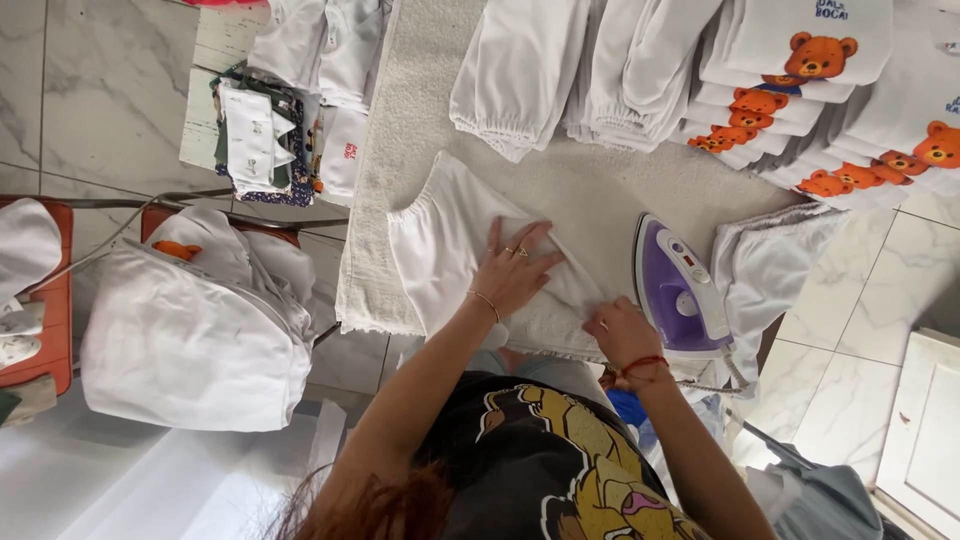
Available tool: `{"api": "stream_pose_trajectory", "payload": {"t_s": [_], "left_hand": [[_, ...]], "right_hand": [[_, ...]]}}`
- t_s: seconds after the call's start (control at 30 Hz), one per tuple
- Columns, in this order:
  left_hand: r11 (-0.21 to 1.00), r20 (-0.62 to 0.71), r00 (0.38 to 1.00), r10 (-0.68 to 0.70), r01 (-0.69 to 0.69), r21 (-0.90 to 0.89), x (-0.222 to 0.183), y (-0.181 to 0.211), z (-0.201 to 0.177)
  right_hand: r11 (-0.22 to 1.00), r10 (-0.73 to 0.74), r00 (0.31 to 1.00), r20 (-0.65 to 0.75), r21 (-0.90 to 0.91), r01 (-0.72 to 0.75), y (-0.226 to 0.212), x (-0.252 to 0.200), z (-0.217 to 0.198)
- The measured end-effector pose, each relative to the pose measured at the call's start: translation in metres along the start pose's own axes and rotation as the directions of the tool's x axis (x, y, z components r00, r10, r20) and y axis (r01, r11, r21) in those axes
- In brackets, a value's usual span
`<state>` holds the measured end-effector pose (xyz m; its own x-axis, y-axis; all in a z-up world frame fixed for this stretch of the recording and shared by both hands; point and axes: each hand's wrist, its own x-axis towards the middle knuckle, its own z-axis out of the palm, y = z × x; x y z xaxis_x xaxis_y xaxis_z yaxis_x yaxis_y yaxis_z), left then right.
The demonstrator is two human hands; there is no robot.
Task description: Ironing and folding small white fabric items on a workspace table.
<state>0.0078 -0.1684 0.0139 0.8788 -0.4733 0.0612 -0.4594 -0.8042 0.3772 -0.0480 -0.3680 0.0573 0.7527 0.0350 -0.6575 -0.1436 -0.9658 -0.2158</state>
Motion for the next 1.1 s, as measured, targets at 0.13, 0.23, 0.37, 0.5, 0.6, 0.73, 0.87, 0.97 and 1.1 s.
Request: {"api": "stream_pose_trajectory", "payload": {"t_s": [0.13,0.23,0.37,0.5,0.6,0.73,0.87,0.97,1.1], "left_hand": [[0.998,0.026,0.998,-0.062,0.063,-0.022,-0.006,0.027,0.0],[0.984,0.007,0.985,0.171,-0.17,-0.055,-0.01,0.045,0.015],[0.974,0.161,0.98,0.117,-0.081,-0.21,0.006,0.039,0.001],[0.985,-0.345,0.922,-0.173,0.156,-0.077,0.023,-0.035,-0.017],[0.811,-0.416,0.744,-0.523,0.585,0.025,0.015,-0.098,-0.038],[0.659,0.038,0.67,-0.741,0.738,-0.145,0.01,-0.129,-0.046],[0.523,0.269,0.59,-0.761,0.804,-0.283,0.001,-0.142,-0.028],[0.551,0.154,0.601,-0.785,0.789,-0.272,0.004,-0.145,-0.014],[0.608,-0.05,0.609,-0.791,0.776,-0.167,0.001,-0.148,0.002]], "right_hand": [[0.986,-0.103,0.803,-0.587,0.049,0.162,0.021,-0.022,-0.036],[0.999,-0.051,0.638,-0.769,-0.041,0.029,0.029,-0.02,-0.068],[0.939,0.181,0.857,-0.482,0.344,-0.005,0.028,-0.003,-0.087],[0.94,0.147,0.939,-0.311,0.339,-0.035,0.001,-0.028,-0.099],[0.976,-0.131,0.874,-0.468,0.095,0.197,-0.008,-0.03,-0.053],[0.967,-0.253,0.86,-0.444,-0.091,0.237,-0.068,-0.009,-0.05],[0.994,-0.111,0.978,-0.178,-0.013,0.11,-0.139,0.042,-0.061],[0.988,-0.156,0.962,-0.224,-0.018,0.157,-0.167,0.06,-0.068],[0.991,0.04,0.999,0.019,0.126,-0.042,-0.146,0.027,-0.085]]}}
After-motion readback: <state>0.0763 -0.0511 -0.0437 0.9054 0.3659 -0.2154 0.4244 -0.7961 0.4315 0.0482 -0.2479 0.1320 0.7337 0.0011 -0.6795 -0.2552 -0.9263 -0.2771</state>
